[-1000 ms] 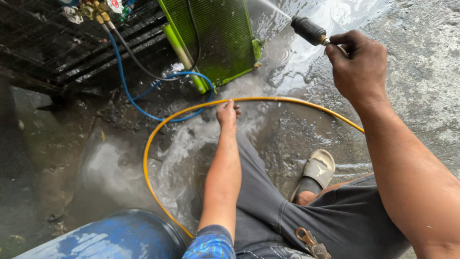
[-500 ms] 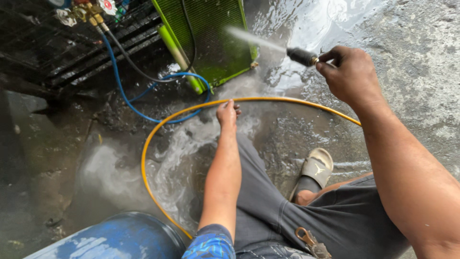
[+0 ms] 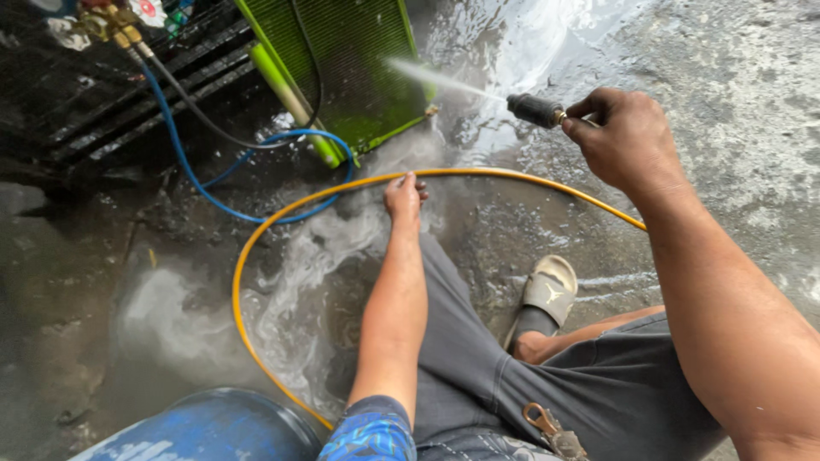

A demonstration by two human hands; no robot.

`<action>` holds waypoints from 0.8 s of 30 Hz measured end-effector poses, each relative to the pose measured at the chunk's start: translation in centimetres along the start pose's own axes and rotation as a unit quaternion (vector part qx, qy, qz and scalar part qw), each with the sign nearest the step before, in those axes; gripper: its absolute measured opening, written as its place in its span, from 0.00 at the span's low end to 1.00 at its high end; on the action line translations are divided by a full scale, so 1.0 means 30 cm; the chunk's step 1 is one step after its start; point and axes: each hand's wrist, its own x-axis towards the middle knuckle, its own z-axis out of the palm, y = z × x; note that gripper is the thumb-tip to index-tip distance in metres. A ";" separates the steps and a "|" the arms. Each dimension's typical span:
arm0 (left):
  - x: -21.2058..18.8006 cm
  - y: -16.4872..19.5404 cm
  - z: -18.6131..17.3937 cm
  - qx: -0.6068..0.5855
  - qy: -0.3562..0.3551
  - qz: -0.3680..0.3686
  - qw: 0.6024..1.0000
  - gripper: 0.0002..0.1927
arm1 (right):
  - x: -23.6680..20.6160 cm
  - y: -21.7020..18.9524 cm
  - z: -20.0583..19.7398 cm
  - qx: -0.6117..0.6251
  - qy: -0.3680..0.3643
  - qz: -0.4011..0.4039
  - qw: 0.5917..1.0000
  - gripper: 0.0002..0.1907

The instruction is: The person uses a pressure washer to clean a green radiator, spraying both sides and flipping it over. After rinsing, the person places the radiator into a blue barrel filled with water.

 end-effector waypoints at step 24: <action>0.092 0.297 -0.194 -0.371 -0.099 0.075 0.920 0.34 | -0.120 -0.156 0.006 0.058 -0.184 -0.156 0.969 0.11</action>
